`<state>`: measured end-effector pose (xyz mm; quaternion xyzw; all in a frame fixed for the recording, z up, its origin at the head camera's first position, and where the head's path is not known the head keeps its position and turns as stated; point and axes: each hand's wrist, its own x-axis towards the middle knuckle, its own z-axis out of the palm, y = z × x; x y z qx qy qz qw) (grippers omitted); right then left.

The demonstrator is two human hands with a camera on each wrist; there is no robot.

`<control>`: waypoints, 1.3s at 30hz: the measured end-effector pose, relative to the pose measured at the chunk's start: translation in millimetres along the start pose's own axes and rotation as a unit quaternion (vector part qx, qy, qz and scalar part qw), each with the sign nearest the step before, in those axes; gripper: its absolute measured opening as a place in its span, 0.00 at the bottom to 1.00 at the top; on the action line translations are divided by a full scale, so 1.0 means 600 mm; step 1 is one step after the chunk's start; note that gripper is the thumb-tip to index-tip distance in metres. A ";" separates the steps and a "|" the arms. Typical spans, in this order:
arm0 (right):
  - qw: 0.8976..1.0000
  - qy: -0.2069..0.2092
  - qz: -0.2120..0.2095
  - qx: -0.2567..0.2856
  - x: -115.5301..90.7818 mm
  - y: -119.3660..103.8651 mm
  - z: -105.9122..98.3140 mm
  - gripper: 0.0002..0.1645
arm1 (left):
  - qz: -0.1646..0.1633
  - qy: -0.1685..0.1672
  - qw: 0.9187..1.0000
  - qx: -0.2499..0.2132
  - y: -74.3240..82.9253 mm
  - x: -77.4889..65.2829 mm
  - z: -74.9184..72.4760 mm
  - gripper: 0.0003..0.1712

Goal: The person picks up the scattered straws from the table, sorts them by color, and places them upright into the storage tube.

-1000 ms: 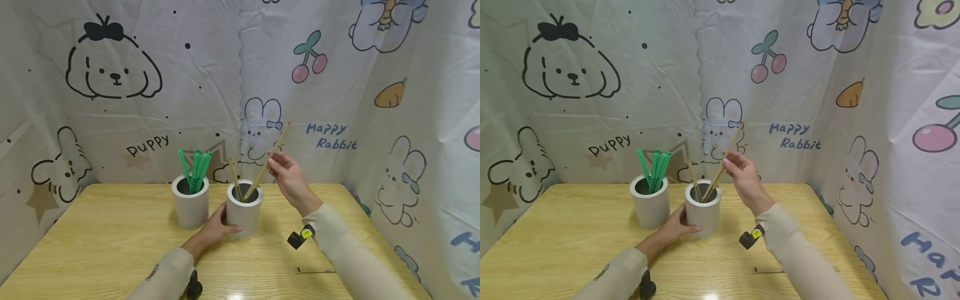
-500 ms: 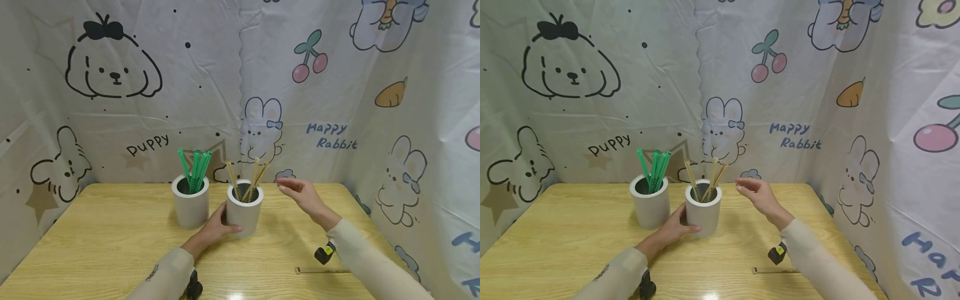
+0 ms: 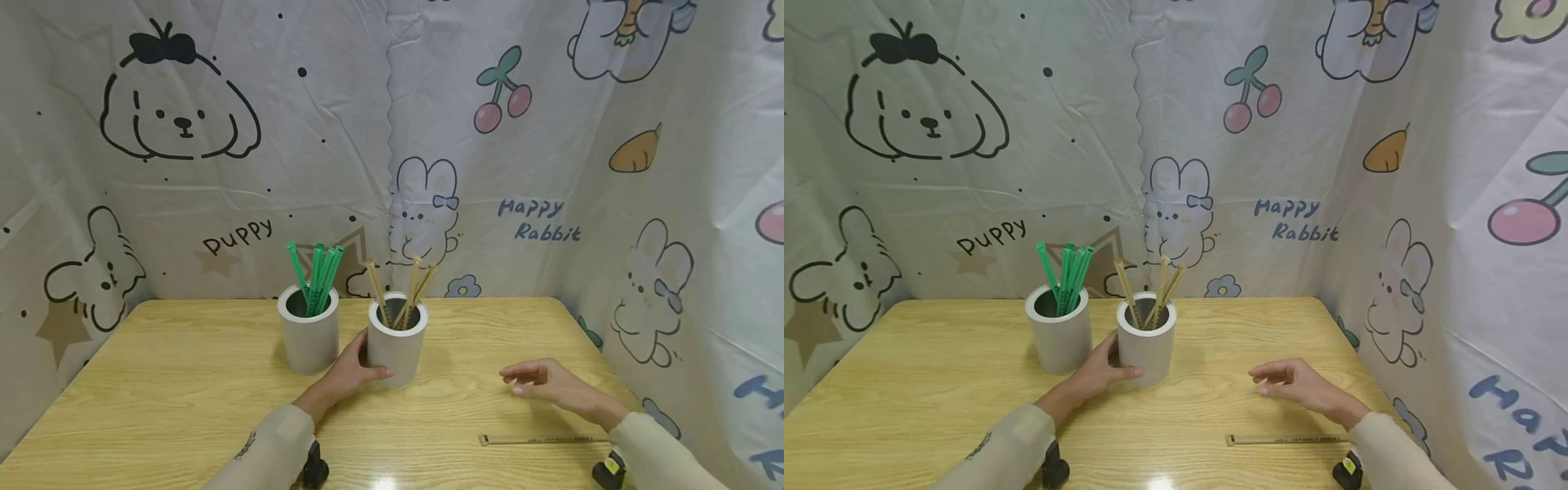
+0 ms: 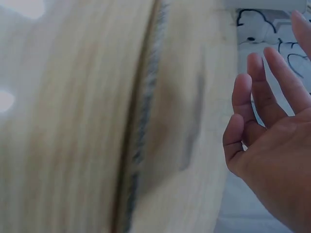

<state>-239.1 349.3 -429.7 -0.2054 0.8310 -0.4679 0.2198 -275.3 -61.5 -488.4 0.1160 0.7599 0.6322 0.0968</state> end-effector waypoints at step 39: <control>0.994 0.059 -0.094 -0.012 0.035 -0.078 0.008 0.15 | 0.000 0.003 1.000 0.004 0.007 -0.004 0.001 0.60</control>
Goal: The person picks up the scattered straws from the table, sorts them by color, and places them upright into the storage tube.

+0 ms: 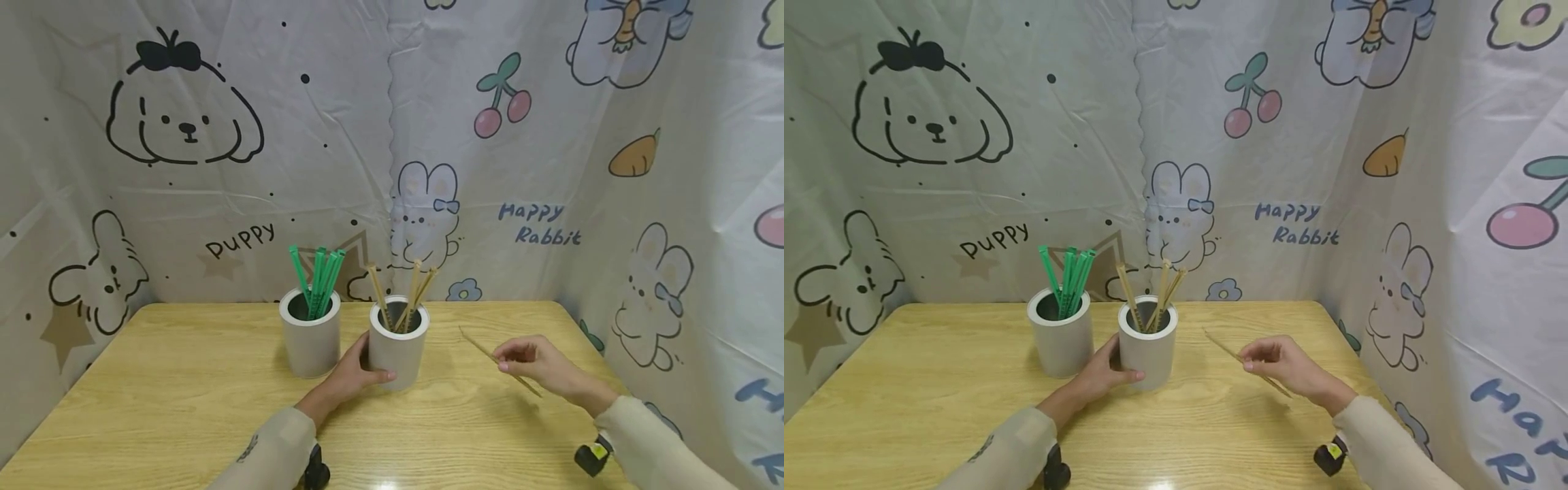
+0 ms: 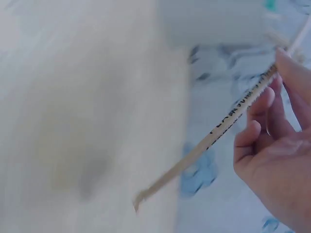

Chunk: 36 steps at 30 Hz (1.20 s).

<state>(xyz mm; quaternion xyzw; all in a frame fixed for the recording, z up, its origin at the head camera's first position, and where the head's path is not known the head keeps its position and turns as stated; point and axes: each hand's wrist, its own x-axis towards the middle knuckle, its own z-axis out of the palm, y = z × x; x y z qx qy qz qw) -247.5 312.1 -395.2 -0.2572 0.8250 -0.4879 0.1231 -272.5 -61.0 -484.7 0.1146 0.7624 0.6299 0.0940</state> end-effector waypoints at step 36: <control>0.953 0.283 0.037 0.101 0.203 -0.106 0.159 0.15 | 0.002 0.007 1.000 0.004 -0.006 0.002 0.000 0.59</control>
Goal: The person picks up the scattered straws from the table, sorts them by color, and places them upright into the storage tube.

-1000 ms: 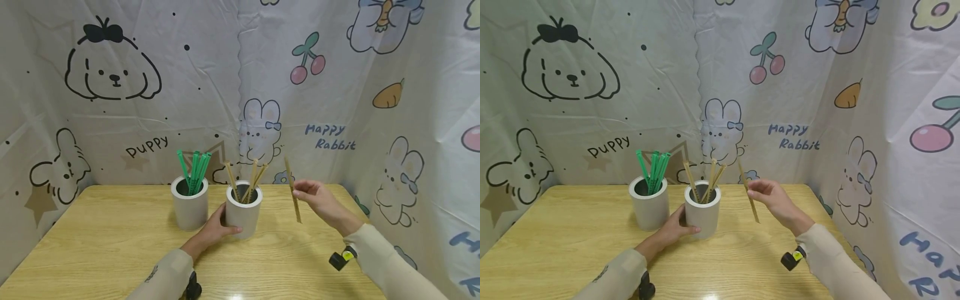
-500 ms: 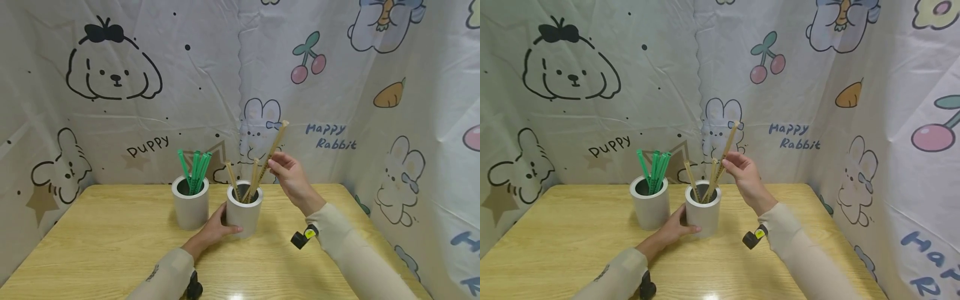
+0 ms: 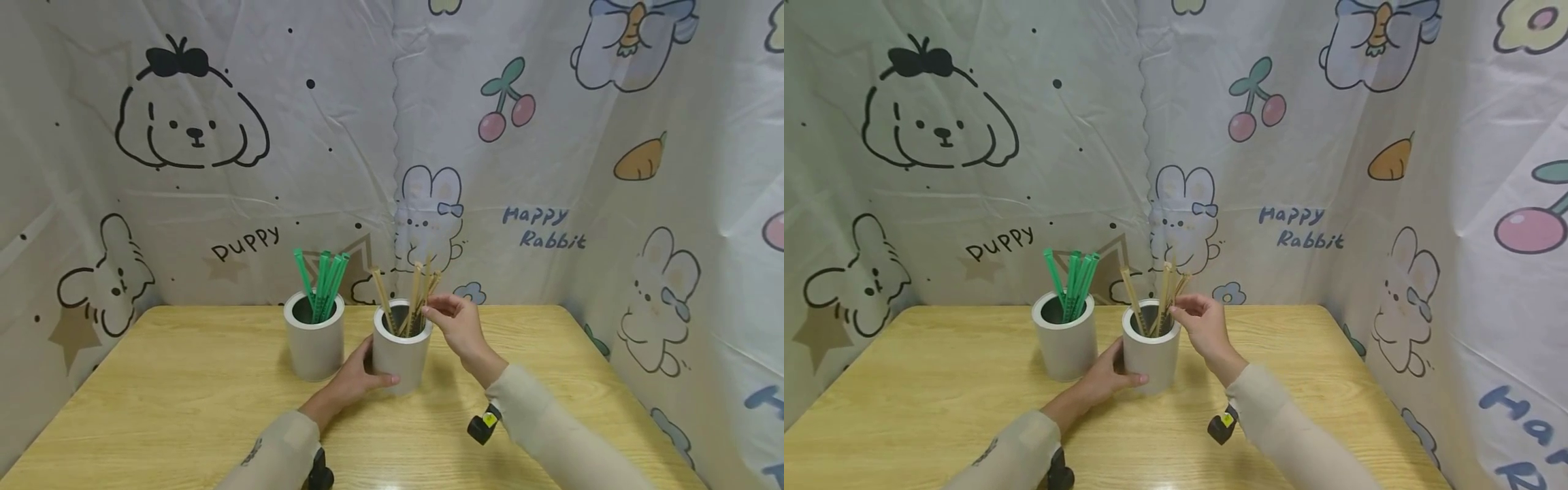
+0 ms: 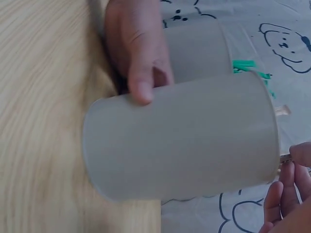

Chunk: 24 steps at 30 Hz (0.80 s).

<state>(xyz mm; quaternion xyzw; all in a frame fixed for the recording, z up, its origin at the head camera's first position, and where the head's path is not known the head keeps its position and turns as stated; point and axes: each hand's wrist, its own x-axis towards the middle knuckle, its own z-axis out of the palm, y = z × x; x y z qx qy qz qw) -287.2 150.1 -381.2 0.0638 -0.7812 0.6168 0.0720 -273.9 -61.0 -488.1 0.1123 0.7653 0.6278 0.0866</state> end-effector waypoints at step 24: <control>0.999 0.004 0.018 -0.030 -0.019 0.065 -0.044 0.15 | -0.003 -0.011 1.000 0.005 0.004 -0.004 -0.001 0.62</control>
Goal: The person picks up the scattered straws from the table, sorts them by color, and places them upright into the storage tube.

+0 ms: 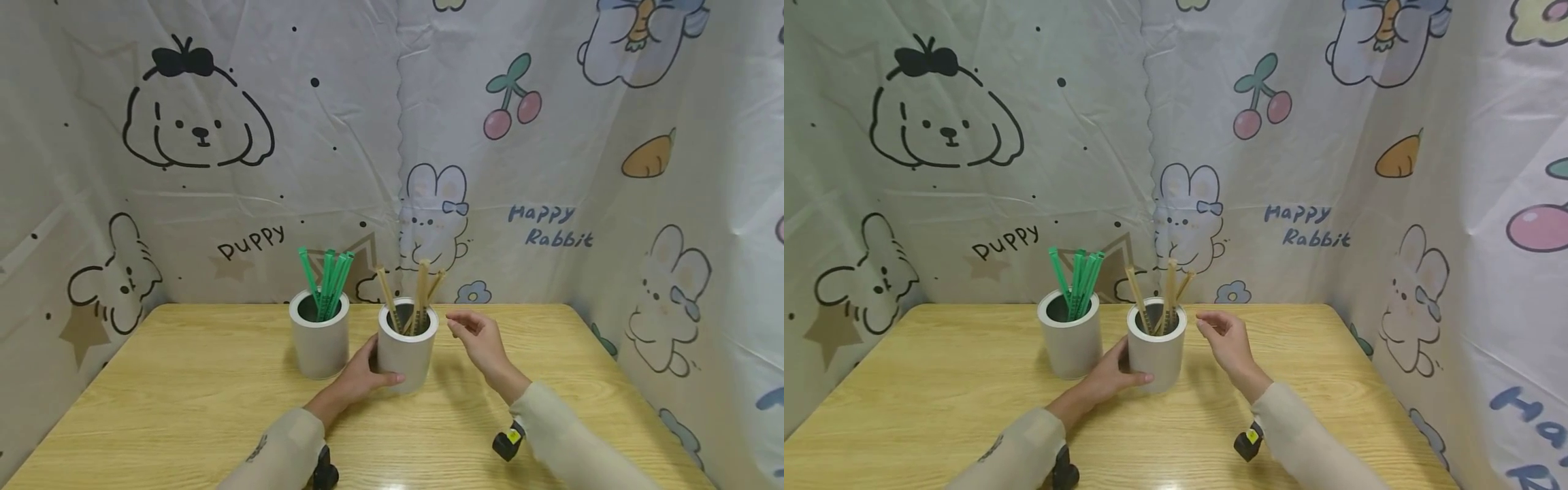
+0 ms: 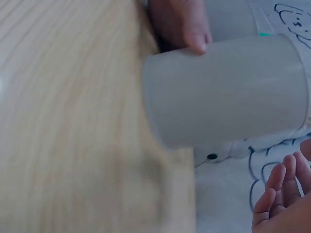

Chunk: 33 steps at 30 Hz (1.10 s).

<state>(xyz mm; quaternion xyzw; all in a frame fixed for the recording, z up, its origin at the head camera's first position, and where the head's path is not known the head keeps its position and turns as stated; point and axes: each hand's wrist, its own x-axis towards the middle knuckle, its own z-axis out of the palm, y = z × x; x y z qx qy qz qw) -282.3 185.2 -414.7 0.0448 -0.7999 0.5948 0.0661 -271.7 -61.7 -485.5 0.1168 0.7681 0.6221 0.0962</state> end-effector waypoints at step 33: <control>0.988 -0.101 -0.072 -0.092 -0.030 0.066 -0.031 0.14 | 0.009 0.061 0.998 0.023 0.001 -0.029 -0.007 0.49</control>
